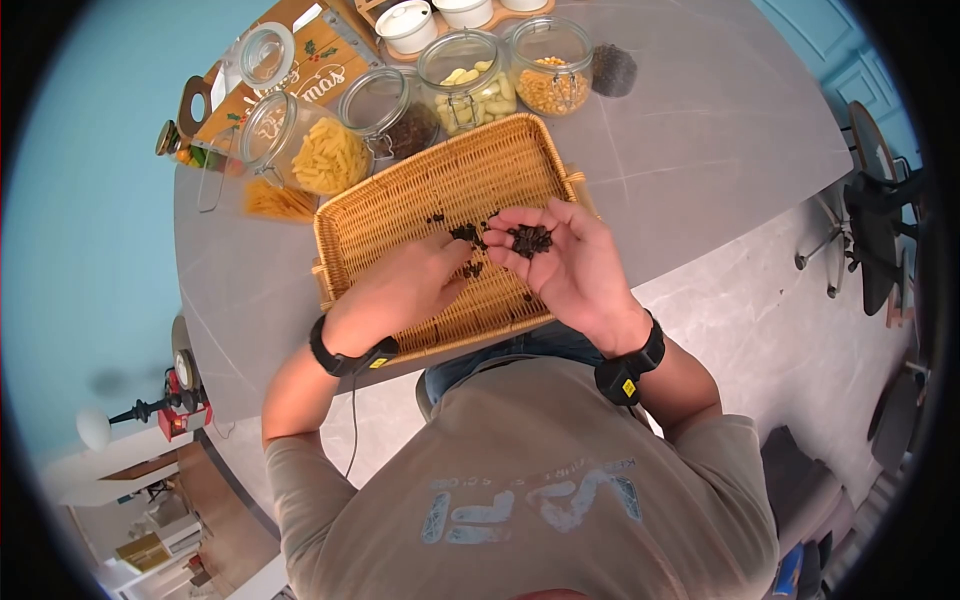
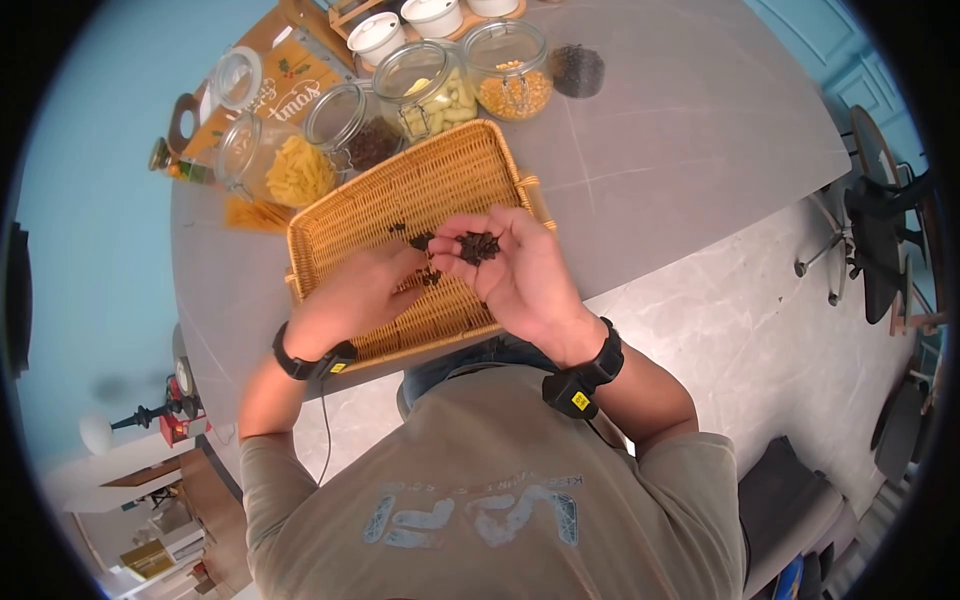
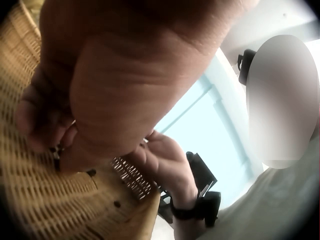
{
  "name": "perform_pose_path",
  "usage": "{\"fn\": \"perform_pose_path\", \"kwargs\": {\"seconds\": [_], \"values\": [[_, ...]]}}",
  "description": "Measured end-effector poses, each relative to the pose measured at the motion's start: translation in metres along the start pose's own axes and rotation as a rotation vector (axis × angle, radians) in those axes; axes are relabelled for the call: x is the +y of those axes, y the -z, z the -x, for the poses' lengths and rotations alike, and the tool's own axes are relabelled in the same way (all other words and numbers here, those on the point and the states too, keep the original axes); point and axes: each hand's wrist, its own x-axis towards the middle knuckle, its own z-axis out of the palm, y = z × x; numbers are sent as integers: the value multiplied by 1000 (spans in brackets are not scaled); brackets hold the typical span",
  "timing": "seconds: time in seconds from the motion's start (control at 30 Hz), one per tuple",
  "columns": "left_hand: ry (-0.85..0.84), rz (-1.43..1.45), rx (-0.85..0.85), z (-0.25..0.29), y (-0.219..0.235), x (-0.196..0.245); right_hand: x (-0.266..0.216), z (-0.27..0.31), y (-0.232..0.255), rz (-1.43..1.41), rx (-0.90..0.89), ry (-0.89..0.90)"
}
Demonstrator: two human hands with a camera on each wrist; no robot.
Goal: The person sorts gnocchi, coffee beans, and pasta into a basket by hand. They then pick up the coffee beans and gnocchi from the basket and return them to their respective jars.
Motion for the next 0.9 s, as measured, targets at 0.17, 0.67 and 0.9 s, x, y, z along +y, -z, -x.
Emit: {"fn": "perform_pose_path", "kwargs": {"seconds": [0.17,0.67,0.9], "values": [[90,31,-29,-7,-11,4,0,-1,-1,-1,-9,-4],[78,-82,-53,-11,-19,10,1,2,3,15,-17,-2],[36,84,105,-7,-11,-10,4,1,4,9,-37,-32]]}}
